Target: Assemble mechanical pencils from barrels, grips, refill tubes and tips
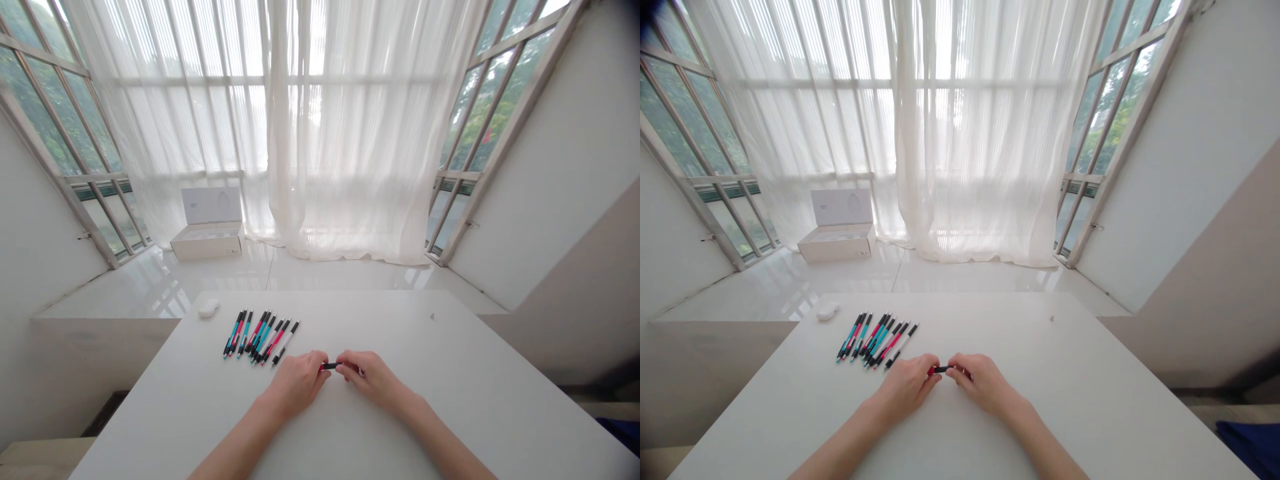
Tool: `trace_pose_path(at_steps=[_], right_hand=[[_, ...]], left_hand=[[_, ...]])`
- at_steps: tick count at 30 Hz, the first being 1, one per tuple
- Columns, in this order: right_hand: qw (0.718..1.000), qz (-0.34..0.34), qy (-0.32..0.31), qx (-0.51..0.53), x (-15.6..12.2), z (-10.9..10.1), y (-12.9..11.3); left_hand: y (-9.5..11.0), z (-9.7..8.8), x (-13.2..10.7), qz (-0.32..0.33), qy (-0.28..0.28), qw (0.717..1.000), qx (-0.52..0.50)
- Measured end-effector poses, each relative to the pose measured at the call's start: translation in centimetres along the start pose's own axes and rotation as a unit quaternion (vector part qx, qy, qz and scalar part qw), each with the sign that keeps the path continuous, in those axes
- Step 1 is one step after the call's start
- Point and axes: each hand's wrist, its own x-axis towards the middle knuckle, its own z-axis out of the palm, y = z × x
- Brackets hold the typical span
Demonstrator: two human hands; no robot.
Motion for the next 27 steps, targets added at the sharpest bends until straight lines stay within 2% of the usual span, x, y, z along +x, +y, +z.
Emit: trace_pose_path(at_steps=[3, 5, 6, 8, 10, 12, 14, 16, 19, 22, 25, 27], right_hand=[[1.000, -0.006, -0.002, 0.002, 0.2, -0.2, 0.1], [1.000, 0.001, 0.022, -0.006, 0.4, -1.0, 1.2], [0.999, 0.015, 0.049, -0.019, 0.5, -1.6, 2.2], [0.985, 0.074, 0.140, -0.067, 0.2, -3.4, 4.9], [0.941, 0.186, 0.250, -0.130, -0.7, -5.7, 8.4], [0.872, 0.332, 0.321, -0.166, -1.9, -7.8, 11.6], [0.839, 0.389, 0.336, -0.179, -2.9, -9.5, 14.2], [0.825, 0.419, 0.331, -0.186, -3.2, -10.7, 15.7], [0.824, 0.436, 0.307, -0.193, -2.1, -12.0, 16.5], [0.838, 0.426, 0.285, -0.189, -0.5, -13.2, 16.5], [0.869, 0.381, 0.267, -0.167, 0.7, -13.3, 15.7], [0.898, 0.334, 0.248, -0.143, 1.2, -12.1, 14.5]], left_hand=[[0.0, -0.1, 0.0, 0.000, -0.002, 1.000, 0.002], [0.1, -0.2, 0.1, -0.005, -0.005, 1.000, 0.003], [0.1, -0.3, 0.1, -0.008, -0.007, 1.000, 0.004], [0.2, -0.4, 0.1, -0.013, -0.009, 1.000, 0.006], [0.3, -0.4, 0.1, -0.015, -0.009, 1.000, 0.005], [0.2, -0.3, 0.1, -0.017, -0.010, 1.000, 0.001], [0.2, -0.2, 0.1, -0.017, -0.013, 1.000, -0.004], [0.1, -0.2, 0.1, -0.017, -0.016, 1.000, -0.009], [0.1, -0.2, 0.2, -0.021, -0.021, 0.999, -0.014], [0.2, -0.3, 0.2, -0.027, -0.021, 0.999, -0.020], [0.0, -0.3, 0.3, -0.039, -0.005, 0.999, -0.023], [-0.1, -0.2, 0.4, -0.049, 0.015, 0.998, -0.025]])
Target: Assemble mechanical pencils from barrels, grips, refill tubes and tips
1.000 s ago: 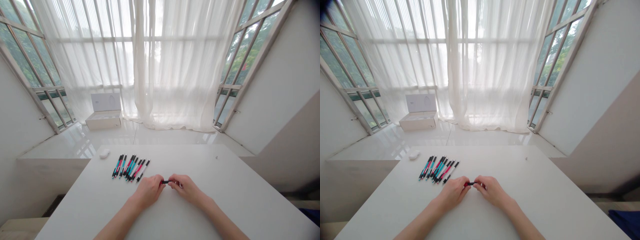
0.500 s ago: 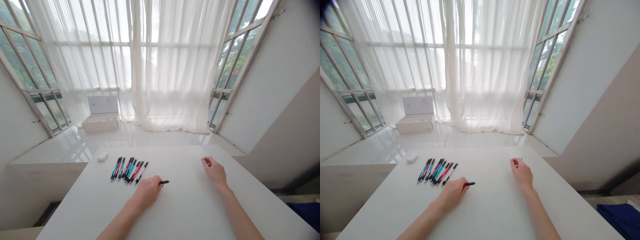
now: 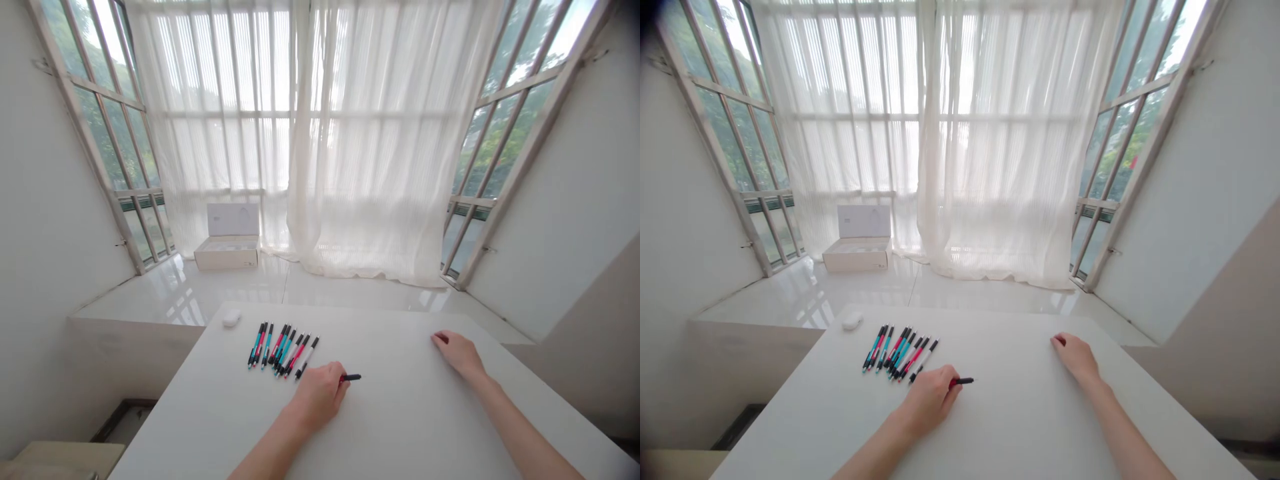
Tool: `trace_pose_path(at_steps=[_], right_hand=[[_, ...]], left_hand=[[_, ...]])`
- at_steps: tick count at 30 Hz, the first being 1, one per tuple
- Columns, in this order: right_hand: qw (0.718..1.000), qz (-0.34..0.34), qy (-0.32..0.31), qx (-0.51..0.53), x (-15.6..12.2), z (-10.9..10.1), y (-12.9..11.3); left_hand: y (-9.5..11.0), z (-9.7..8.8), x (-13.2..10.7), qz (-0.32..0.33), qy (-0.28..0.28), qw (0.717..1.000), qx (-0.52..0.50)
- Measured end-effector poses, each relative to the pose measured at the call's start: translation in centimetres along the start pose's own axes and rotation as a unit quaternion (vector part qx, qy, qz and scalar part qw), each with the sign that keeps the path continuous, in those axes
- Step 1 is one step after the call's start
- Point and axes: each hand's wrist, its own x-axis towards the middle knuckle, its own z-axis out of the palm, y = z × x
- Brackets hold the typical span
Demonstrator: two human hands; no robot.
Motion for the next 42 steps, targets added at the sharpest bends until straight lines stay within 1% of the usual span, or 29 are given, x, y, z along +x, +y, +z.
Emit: trace_pose_path(at_steps=[3, 5, 6, 7, 9, 11, 15, 19, 23, 27, 31, 38, 42], right_hand=[[0.991, -0.085, -0.070, 0.081, -3.7, 1.9, -2.9], [0.950, -0.139, -0.157, 0.231, -7.0, 3.3, -5.1], [0.930, -0.153, -0.193, 0.273, -8.7, 3.9, -6.2], [0.917, -0.159, -0.215, 0.297, -10.1, 4.4, -7.1], [0.904, -0.167, -0.228, 0.321, -12.3, 4.9, -8.5], [0.903, -0.168, -0.223, 0.327, -13.4, 4.9, -9.1], [0.910, -0.167, -0.205, 0.320, -13.7, 4.6, -9.2], [0.917, -0.194, -0.202, 0.284, -14.2, 4.4, -9.6], [0.914, -0.218, -0.213, 0.266, -14.9, 4.1, -10.2], [0.917, -0.223, -0.206, 0.259, -15.2, 4.0, -10.5], [0.918, -0.236, -0.200, 0.250, -15.3, 4.1, -10.4], [0.919, -0.291, -0.186, 0.192, -15.6, 4.5, -10.1], [0.911, -0.309, -0.186, 0.201, -15.6, 4.3, -9.9]], left_hand=[[-0.1, 0.3, 0.1, 0.003, 0.022, 1.000, -0.005], [-0.2, 0.4, 0.1, 0.010, 0.025, 1.000, -0.004], [-0.1, 0.5, 0.1, 0.012, 0.025, 1.000, -0.003], [-0.1, 0.5, 0.1, 0.013, 0.024, 1.000, 0.000], [-0.1, 0.4, 0.0, 0.013, 0.021, 1.000, 0.004], [0.0, 0.3, 0.0, 0.012, 0.020, 1.000, 0.006], [0.0, 0.1, 0.0, 0.022, 0.022, 0.999, 0.011], [0.0, 0.1, -0.1, 0.043, 0.018, 0.999, 0.014], [-0.1, 0.2, -0.2, 0.057, 0.020, 0.998, 0.013], [-0.2, 0.3, -0.2, 0.068, 0.025, 0.997, 0.012], [-0.3, 0.3, -0.3, 0.079, 0.035, 0.996, 0.010], [-0.1, 0.3, -0.3, 0.110, 0.041, 0.993, 0.004], [0.0, 0.3, -0.3, 0.098, 0.048, 0.994, 0.008]])
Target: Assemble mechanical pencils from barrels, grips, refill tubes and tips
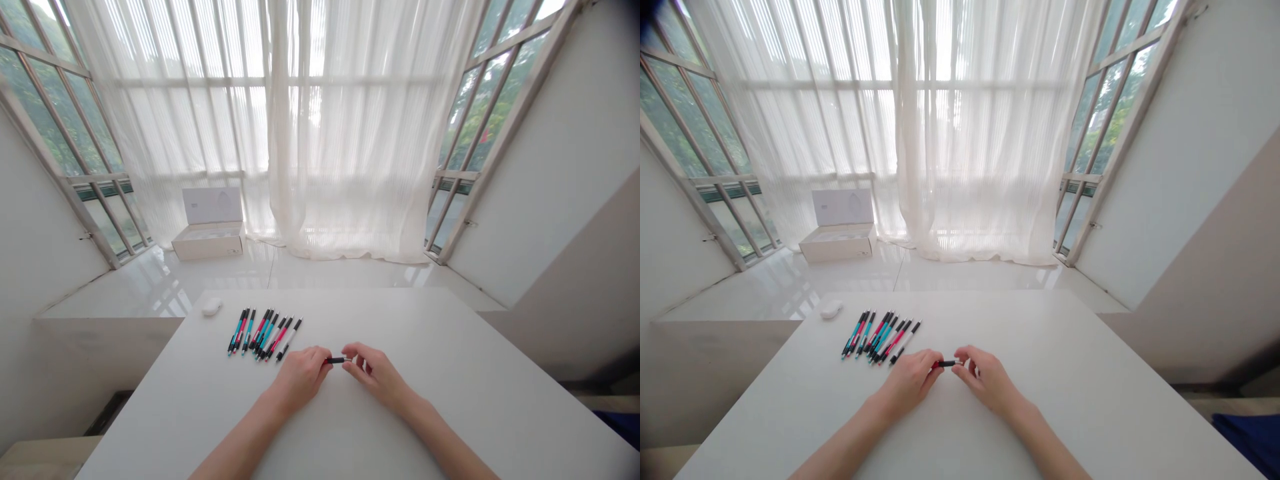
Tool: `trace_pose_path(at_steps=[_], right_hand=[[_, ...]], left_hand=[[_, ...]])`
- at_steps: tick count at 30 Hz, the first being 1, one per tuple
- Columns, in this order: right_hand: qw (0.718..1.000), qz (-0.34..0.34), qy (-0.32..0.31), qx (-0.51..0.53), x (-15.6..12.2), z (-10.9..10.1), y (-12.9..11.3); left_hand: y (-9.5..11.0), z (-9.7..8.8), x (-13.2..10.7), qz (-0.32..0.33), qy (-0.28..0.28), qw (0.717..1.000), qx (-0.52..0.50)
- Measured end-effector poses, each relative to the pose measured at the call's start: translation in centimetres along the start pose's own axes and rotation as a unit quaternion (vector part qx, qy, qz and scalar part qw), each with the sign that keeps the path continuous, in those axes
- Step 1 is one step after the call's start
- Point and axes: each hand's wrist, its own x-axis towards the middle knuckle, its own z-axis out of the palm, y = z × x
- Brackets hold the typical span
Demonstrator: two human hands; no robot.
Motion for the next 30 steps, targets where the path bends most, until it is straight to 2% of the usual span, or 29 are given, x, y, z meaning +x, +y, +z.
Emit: trace_pose_path(at_steps=[15, 23, 30], right_hand=[[0.995, -0.052, -0.009, -0.081, -0.4, -0.1, 0.3], [0.989, -0.085, -0.032, -0.119, -0.4, -0.6, -0.1], [0.990, -0.090, -0.029, -0.103, -0.6, -0.7, -0.8]], left_hand=[[0.0, -0.1, 0.0, 0.002, -0.015, 1.000, -0.002], [0.2, -0.5, 0.0, 0.016, -0.047, 0.999, 0.017], [0.5, -0.7, -0.2, 0.003, -0.075, 0.997, 0.029]])
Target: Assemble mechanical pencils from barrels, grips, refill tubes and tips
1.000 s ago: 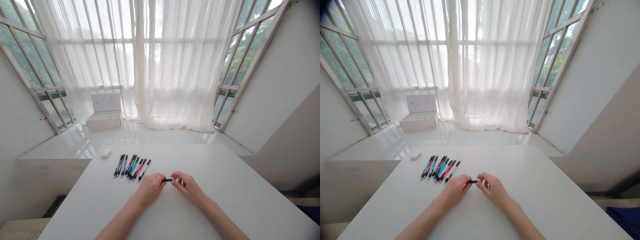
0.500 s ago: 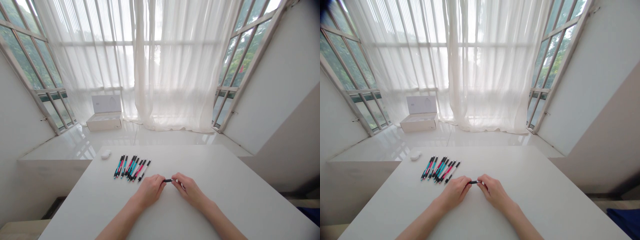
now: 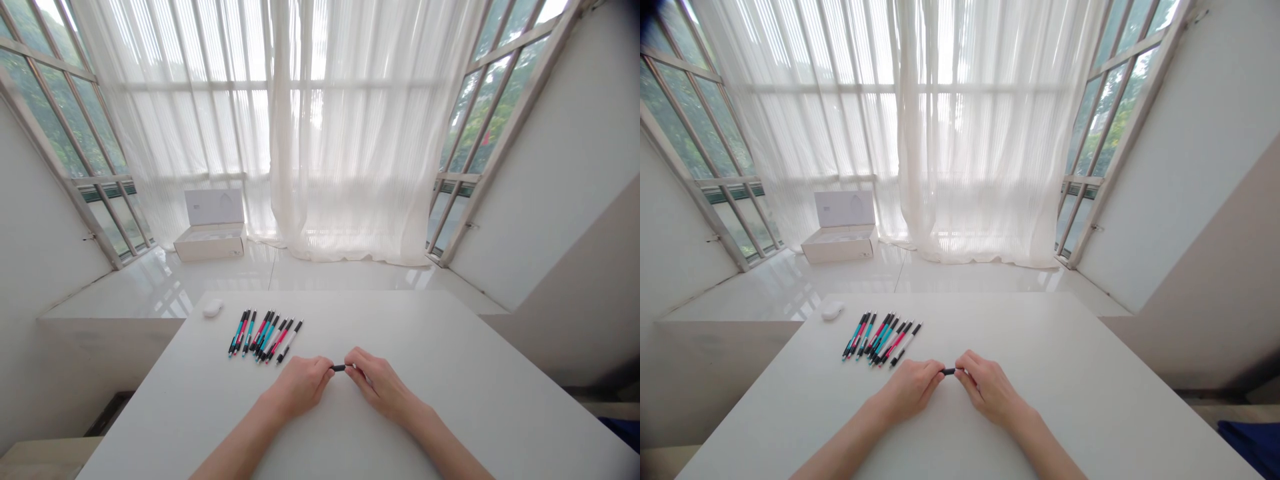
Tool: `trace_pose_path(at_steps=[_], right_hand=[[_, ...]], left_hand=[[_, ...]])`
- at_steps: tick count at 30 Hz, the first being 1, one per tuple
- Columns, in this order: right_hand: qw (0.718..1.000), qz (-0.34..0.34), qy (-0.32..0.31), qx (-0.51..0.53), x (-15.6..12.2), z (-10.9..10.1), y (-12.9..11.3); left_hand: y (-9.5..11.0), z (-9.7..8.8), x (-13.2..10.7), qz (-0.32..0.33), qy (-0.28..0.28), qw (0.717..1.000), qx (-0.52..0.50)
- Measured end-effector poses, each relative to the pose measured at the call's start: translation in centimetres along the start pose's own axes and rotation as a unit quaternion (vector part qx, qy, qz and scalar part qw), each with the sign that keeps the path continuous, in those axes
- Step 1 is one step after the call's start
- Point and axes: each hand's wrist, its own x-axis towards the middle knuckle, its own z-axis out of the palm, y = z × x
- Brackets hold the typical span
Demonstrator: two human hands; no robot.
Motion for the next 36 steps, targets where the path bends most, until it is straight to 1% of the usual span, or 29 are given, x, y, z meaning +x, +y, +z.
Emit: trace_pose_path(at_steps=[4, 7, 10, 18, 22, 29, 33, 36], right_hand=[[1.000, -0.002, 0.010, 0.000, 0.0, 0.5, 0.3], [1.000, 0.011, 0.029, 0.000, 0.0, 1.2, 0.6], [0.999, 0.022, 0.033, -0.003, 0.0, 1.5, 0.7], [0.999, 0.009, 0.034, -0.020, 0.2, 0.9, 0.2], [0.997, 0.003, 0.066, -0.044, 0.2, 0.7, 0.6], [0.992, 0.024, 0.109, -0.065, 0.1, 0.4, 1.3], [0.994, 0.027, 0.097, -0.040, 0.0, 0.2, 1.0], [0.996, 0.023, 0.088, -0.023, -0.1, 0.0, 0.8]], left_hand=[[-0.1, 0.2, 0.0, 0.002, -0.010, 1.000, 0.008], [-0.2, 0.2, 0.0, 0.017, -0.001, 1.000, 0.004], [-0.1, 0.1, 0.2, 0.032, 0.009, 0.999, 0.006], [0.0, 0.1, 0.0, 0.031, 0.018, 0.999, -0.002], [-0.2, 0.4, 0.1, 0.018, 0.038, 0.999, -0.003], [-0.5, 0.5, 0.4, -0.015, 0.073, 0.997, 0.012], [-0.5, 0.5, 0.3, -0.028, 0.074, 0.997, 0.007], [-0.6, 0.5, 0.2, -0.015, 0.063, 0.998, -0.020]])
